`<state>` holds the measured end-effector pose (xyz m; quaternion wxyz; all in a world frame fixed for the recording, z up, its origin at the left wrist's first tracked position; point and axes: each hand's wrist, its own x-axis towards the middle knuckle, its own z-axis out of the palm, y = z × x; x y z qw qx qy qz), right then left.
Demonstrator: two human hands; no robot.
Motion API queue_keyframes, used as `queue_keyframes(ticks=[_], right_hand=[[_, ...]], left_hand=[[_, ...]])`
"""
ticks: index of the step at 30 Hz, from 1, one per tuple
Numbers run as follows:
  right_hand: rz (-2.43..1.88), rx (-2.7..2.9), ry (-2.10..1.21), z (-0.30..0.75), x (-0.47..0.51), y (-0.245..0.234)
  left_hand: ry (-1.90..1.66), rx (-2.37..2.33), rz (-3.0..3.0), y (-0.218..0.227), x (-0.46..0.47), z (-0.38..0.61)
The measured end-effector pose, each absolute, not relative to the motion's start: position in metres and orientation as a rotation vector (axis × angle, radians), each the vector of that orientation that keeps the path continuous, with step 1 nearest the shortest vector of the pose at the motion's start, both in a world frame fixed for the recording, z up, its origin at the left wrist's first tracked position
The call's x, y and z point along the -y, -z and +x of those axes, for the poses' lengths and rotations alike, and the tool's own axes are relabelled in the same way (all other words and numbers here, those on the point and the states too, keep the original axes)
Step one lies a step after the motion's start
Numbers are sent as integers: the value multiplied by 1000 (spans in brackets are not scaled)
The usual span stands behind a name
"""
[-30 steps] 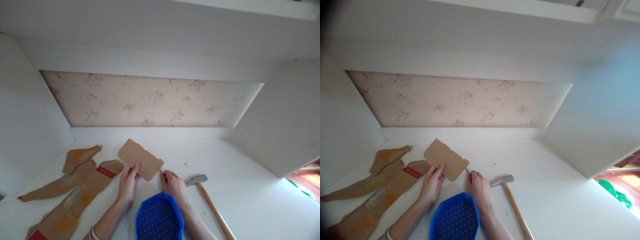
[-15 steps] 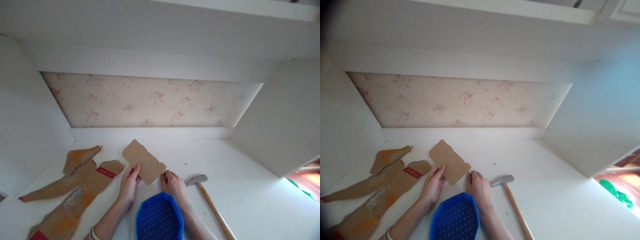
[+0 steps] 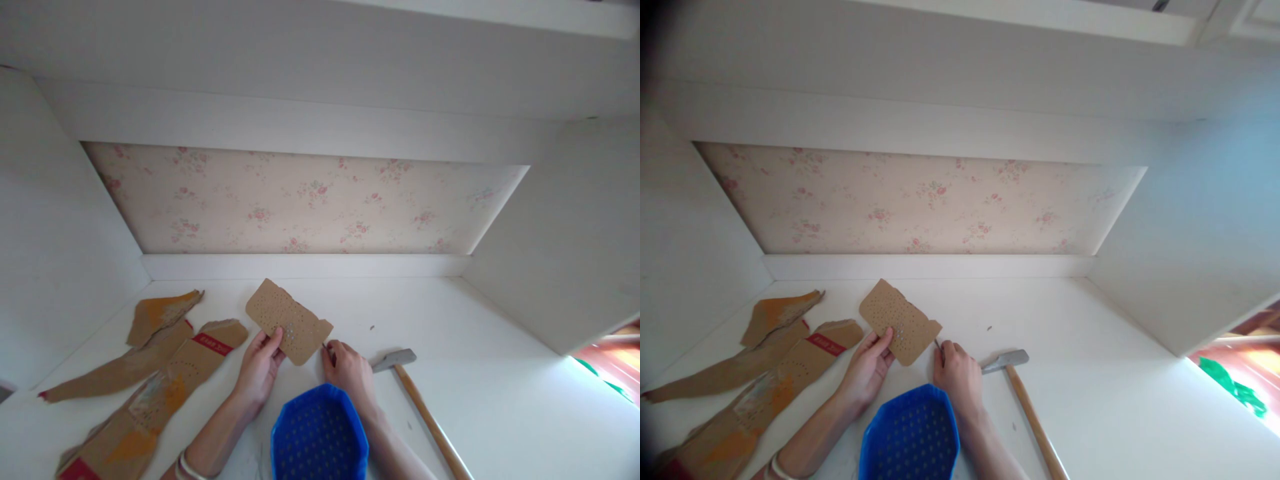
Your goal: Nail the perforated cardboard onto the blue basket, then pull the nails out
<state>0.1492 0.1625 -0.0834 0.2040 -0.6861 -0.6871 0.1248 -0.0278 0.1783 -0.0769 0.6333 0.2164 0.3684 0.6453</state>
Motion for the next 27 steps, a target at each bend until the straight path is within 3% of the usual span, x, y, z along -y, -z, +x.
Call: queue_keyframes(ticks=[15, 27], right_hand=[[-1241, 1821, -626, 156, -161, 80], [-1192, 1813, -614, 158, -168, 93]], left_hand=[[-1250, -756, 615, 77, -170, -21], [-1232, -729, 638, 77, -166, -18]])
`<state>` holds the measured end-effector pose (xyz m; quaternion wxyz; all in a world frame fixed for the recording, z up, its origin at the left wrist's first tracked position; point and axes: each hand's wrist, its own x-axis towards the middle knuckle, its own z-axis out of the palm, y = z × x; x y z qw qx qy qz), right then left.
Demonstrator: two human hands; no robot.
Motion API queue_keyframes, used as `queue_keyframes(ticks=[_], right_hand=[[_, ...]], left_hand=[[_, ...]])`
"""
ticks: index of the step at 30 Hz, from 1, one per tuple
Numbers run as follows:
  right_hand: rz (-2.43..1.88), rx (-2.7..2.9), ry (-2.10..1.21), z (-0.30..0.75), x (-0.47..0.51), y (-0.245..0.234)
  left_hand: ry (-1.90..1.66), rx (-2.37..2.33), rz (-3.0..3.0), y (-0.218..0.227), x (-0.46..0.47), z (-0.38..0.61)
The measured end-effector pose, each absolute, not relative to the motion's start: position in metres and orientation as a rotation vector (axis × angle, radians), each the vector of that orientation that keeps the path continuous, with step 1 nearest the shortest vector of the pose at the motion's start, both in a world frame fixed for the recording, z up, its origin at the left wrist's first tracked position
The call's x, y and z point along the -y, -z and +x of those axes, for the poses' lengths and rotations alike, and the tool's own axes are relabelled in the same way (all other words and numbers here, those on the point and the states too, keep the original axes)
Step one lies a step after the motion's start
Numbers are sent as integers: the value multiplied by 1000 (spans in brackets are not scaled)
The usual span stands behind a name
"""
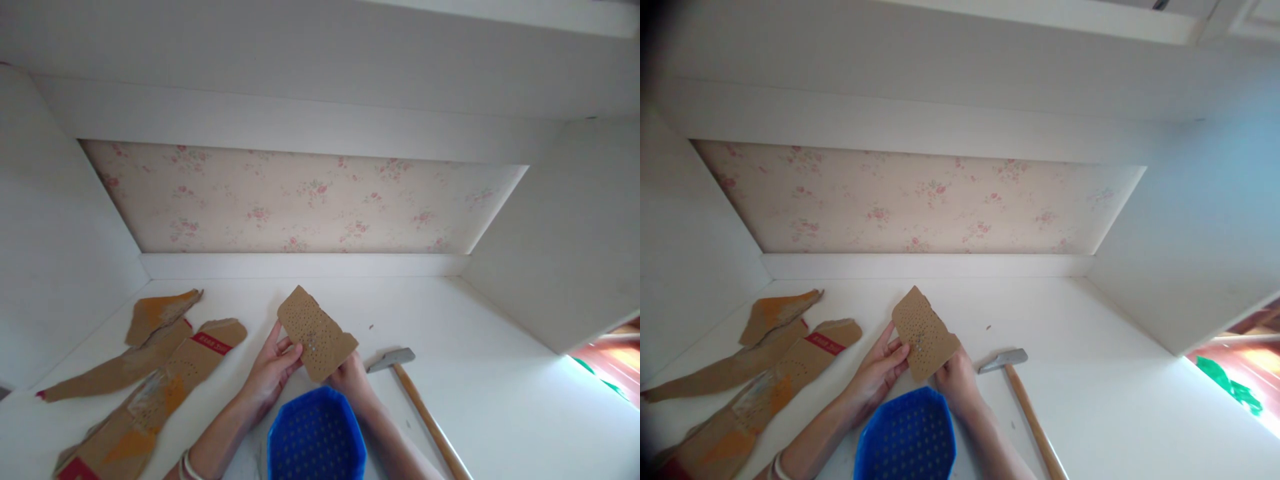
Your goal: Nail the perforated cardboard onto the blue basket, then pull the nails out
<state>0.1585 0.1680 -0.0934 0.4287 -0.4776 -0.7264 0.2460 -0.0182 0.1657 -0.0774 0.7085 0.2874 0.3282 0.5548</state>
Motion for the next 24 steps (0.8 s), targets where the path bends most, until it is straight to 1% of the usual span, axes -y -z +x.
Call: queue_keyframes(ticks=[4, 11, 19, 24], right_hand=[[-1210, 1804, -558, 160, -169, 99], [-1226, 1831, -490, 160, -169, 109], [-1164, 1779, -576, 160, -162, 95], [-1122, 1755, -644, 158, -158, 89]], left_hand=[[-1254, -773, 655, 75, -164, -18], [-1128, -776, 739, 84, -164, -20], [-1042, -818, 761, 82, -163, -19], [-1029, -760, 687, 80, -160, -19]])
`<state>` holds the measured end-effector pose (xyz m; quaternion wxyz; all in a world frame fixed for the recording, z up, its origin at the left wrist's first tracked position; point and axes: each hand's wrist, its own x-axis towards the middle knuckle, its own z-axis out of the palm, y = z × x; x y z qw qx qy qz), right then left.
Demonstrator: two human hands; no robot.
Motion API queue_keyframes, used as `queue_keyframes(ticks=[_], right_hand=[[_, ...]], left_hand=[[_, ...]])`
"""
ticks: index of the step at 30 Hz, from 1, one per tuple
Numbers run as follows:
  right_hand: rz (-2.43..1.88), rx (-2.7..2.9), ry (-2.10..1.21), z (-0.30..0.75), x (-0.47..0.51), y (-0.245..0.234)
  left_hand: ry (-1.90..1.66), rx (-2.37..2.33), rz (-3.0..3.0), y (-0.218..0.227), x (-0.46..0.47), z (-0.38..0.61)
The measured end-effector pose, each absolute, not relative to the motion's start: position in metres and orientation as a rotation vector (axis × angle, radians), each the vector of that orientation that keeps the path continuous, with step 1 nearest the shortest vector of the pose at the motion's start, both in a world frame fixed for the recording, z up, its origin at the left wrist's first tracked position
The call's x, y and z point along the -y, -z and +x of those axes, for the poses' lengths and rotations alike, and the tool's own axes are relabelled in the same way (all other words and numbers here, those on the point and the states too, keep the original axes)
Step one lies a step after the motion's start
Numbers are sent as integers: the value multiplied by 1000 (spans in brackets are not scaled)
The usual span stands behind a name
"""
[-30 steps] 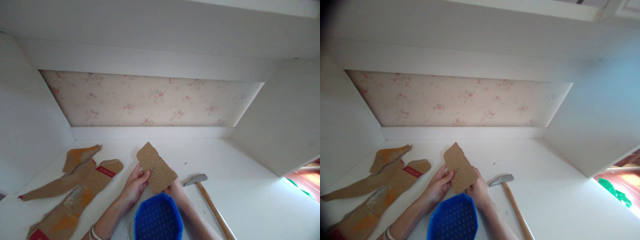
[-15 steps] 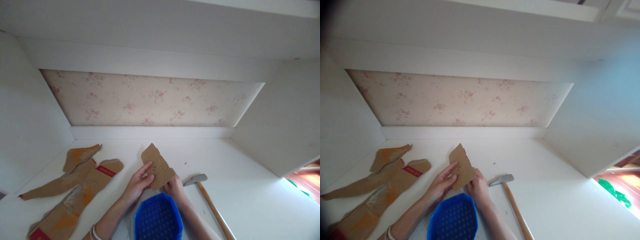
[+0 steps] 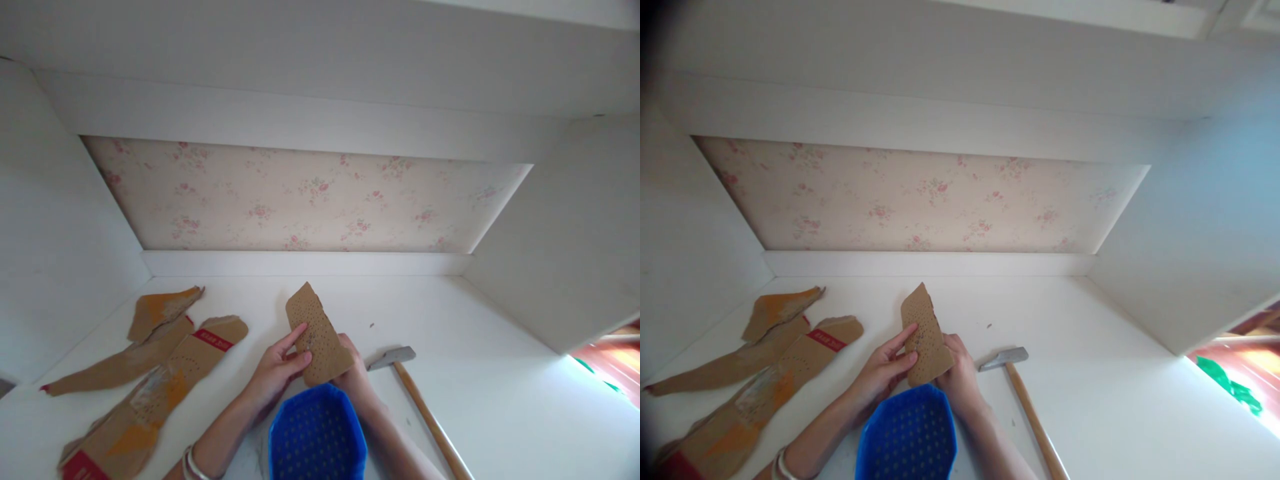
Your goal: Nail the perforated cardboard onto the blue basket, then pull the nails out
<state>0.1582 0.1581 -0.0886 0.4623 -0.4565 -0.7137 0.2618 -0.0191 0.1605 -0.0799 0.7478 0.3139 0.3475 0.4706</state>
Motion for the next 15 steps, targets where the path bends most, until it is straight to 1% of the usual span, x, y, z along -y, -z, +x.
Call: queue_keyframes(ticks=[6, 15], right_hand=[[-1032, 1785, -732, 160, -158, 85], [-1019, 1793, -745, 161, -162, 88]], left_hand=[[-1168, -723, 605, 77, -163, -23], [-1142, -696, 667, 87, -163, -22]])
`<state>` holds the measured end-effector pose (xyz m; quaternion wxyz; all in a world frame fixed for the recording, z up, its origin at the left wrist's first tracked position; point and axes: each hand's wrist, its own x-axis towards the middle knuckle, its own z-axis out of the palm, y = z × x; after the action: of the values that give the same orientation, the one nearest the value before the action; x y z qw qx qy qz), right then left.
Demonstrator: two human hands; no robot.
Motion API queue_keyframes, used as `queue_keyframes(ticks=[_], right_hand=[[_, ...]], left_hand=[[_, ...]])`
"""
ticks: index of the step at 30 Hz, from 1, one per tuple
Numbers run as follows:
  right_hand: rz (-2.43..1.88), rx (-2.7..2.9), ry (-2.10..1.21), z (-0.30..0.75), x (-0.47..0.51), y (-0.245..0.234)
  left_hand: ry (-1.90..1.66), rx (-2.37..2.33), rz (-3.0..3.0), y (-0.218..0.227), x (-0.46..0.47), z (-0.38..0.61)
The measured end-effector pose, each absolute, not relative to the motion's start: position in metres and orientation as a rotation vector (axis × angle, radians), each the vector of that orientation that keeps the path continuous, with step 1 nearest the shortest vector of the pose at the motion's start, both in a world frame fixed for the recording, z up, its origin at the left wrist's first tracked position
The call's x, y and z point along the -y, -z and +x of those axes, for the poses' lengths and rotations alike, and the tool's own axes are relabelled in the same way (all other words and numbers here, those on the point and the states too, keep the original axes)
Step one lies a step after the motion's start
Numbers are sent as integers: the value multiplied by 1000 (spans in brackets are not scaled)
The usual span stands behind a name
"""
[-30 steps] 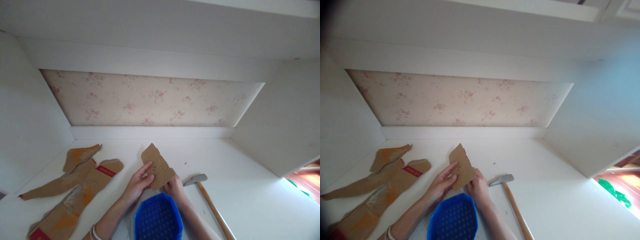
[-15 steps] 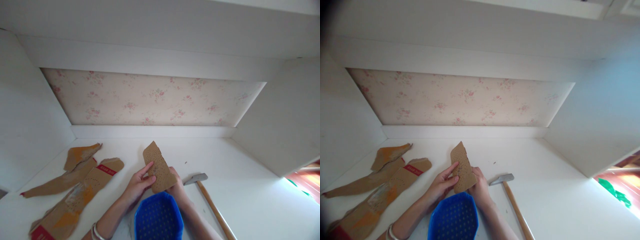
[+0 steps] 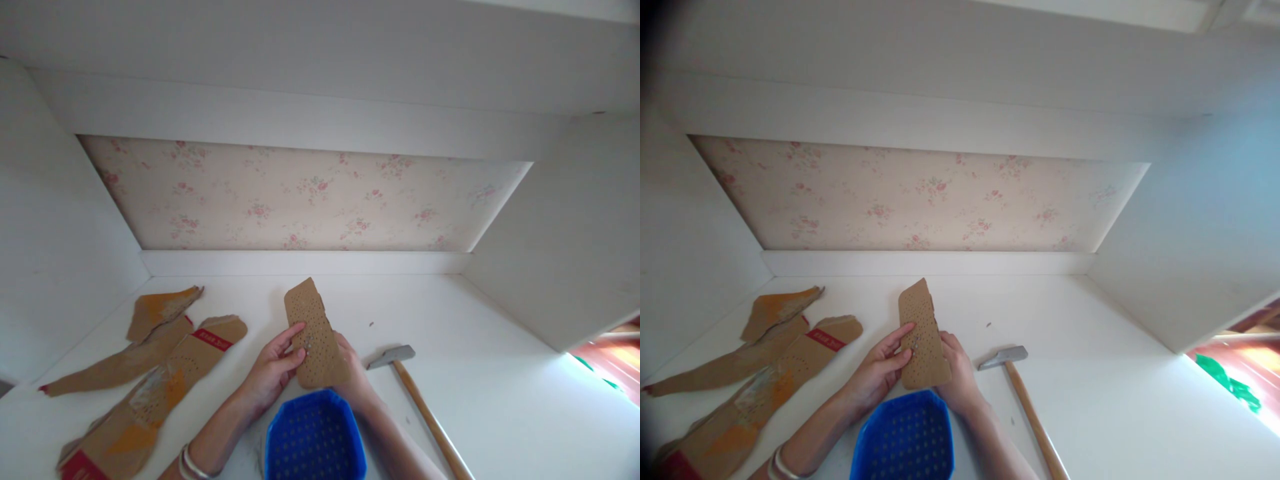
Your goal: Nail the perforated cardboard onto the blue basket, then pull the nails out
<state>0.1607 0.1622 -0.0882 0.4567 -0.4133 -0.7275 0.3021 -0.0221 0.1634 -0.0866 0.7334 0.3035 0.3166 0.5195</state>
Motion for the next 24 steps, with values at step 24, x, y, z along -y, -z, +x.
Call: queue_keyframes(ticks=[24], right_hand=[[-967, 1785, -691, 161, -160, 81]], left_hand=[[-1145, -703, 648, 81, -162, -23]])
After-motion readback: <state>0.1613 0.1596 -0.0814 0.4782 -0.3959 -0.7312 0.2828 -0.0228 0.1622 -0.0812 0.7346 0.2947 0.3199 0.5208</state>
